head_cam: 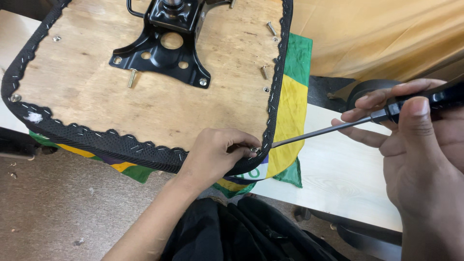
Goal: The person uses a screwdriver to tighten screws into the underside of an inverted chair base. They repeatedly pick up screws and drive them into the wooden base to secure the black metal frame.
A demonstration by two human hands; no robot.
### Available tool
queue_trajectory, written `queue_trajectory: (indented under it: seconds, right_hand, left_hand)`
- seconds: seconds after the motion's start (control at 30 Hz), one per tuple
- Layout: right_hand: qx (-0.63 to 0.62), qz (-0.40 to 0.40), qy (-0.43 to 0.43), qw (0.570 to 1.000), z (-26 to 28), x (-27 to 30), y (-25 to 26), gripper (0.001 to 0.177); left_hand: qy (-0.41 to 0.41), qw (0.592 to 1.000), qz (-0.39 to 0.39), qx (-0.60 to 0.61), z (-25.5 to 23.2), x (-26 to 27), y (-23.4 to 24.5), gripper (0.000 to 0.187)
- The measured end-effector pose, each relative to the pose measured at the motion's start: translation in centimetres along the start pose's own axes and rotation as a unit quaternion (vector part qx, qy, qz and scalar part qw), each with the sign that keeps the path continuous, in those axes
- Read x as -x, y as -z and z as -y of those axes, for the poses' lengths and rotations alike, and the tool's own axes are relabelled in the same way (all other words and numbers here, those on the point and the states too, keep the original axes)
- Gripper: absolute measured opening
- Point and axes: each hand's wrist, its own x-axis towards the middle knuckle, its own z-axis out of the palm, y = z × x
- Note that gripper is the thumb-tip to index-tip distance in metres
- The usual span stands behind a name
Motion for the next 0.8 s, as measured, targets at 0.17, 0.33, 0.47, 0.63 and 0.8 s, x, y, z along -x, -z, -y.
queue_trajectory:
  seconds: [0.17,0.33,0.47,0.63,0.8]
  right_hand:
    - [-0.009,-0.004,0.000,1.000,-0.4,0.2,0.4,0.027]
    - [-0.015,-0.012,-0.002,1.000,-0.5,0.4,0.6,0.025]
    - [-0.026,-0.025,-0.006,0.999,0.1,0.4,0.3,0.022]
    - [-0.052,-0.049,-0.023,0.997,1.2,0.0,-0.3,0.018]
    - [-0.066,-0.036,-0.007,0.997,1.8,-0.3,-0.6,0.019]
  left_hand:
    - [-0.003,1.000,0.009,-0.014,-0.2,-0.3,-0.6,0.019]
    - [-0.048,0.998,0.014,-0.036,-0.1,-0.3,-0.9,0.018]
    - [-0.138,0.987,-0.025,-0.080,0.2,-0.2,-0.6,0.014]
    - [-0.135,0.988,0.014,-0.079,0.3,-0.9,-0.3,0.011]
    - [-0.162,0.983,0.033,-0.083,0.1,-1.1,0.3,0.011]
